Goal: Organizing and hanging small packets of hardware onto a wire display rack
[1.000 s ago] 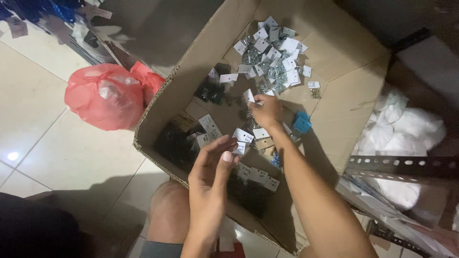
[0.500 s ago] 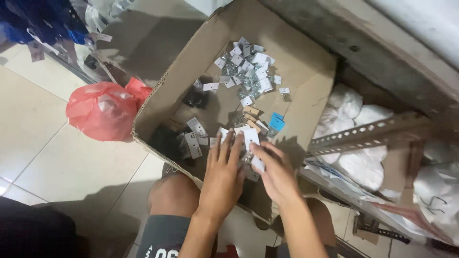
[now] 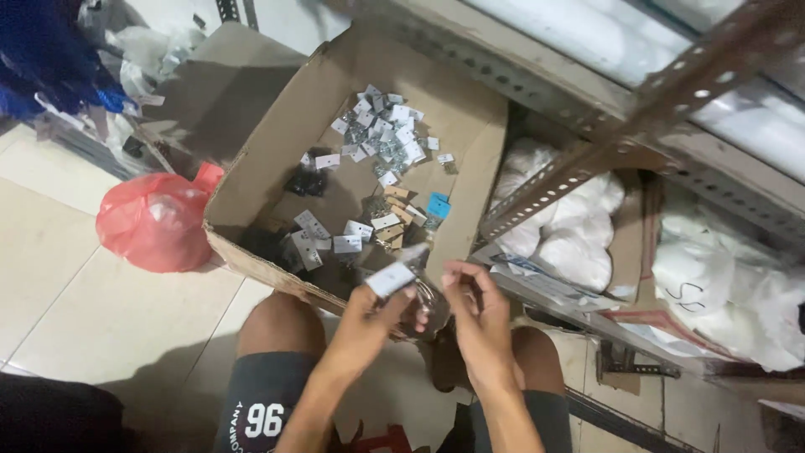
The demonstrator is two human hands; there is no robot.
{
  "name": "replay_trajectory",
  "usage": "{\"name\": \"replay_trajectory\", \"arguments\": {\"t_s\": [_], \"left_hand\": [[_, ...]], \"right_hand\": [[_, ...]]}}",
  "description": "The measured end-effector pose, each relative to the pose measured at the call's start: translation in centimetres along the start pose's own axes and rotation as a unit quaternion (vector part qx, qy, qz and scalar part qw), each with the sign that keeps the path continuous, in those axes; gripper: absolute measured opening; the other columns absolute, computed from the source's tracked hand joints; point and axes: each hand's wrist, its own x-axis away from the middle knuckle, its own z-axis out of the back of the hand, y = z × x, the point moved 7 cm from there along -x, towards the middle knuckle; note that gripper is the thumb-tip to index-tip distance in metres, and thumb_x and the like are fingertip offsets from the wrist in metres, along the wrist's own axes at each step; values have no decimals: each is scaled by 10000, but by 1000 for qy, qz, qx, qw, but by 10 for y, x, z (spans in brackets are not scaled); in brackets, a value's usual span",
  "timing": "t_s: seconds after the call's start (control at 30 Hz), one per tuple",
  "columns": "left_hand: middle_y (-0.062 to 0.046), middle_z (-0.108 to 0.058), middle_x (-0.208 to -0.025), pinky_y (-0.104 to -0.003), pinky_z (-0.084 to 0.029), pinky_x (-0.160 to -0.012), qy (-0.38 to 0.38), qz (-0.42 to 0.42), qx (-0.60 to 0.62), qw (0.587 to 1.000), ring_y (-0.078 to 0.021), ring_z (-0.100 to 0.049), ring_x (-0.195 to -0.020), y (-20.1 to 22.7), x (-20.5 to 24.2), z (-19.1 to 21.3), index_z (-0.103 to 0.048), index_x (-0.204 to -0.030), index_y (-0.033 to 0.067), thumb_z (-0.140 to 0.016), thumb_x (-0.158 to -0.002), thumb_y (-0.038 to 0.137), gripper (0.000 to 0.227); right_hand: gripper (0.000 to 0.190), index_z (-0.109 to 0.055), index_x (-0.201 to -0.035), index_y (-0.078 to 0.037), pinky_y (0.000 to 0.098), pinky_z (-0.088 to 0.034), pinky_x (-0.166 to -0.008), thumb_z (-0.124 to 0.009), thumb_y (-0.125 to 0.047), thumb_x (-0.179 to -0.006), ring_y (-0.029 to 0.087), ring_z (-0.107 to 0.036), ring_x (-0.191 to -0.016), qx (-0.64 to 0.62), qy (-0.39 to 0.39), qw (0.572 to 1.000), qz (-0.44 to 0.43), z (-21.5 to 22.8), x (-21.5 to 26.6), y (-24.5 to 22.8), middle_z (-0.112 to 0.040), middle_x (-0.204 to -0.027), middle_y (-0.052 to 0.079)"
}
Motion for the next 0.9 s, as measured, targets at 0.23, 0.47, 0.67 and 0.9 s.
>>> {"name": "replay_trajectory", "arguments": {"t_s": [0.23,0.47,0.67,0.9], "left_hand": [[-272,-726,-853,-478,-616,-748,-29,131,199,971,-364,-713,-728,23,17,-5,-657,-964,-77,-622,-991,174,255],[-196,-747,-1080,-429,-626,-833,-5,181,149,972,-334,-732,-839,22,23,1,-663,-1276,-33,-618,-953,203,403],[22,-659,-1136,-261,-366,-1018,18,363,-121,924,-102,-583,-1134,50,43,7,-667,-1134,148,-645,-854,521,467],[-40,-747,-1023,-263,-417,-954,8,287,-67,955,-138,-648,-1019,35,30,9,-729,-1036,87,-701,-885,404,352]], "right_hand": [[461,-723,-1296,-28,269,-497,-1021,-697,-217,-876,165,-674,-1161,32,-61,992,-103,-6,20,-3,-765,-1290,91],[302,-715,-1188,33,264,-486,-906,-700,-96,-915,156,-647,-980,-86,-121,988,-37,-5,25,20,-746,-1105,103],[283,-751,-1141,16,300,-538,-797,-732,-121,-894,163,-639,-961,-36,-44,989,-133,-7,30,12,-749,-1080,102],[206,-760,-1058,-23,306,-543,-719,-751,-137,-887,155,-649,-961,-84,-50,992,-76,-7,28,16,-768,-1071,88]]}}
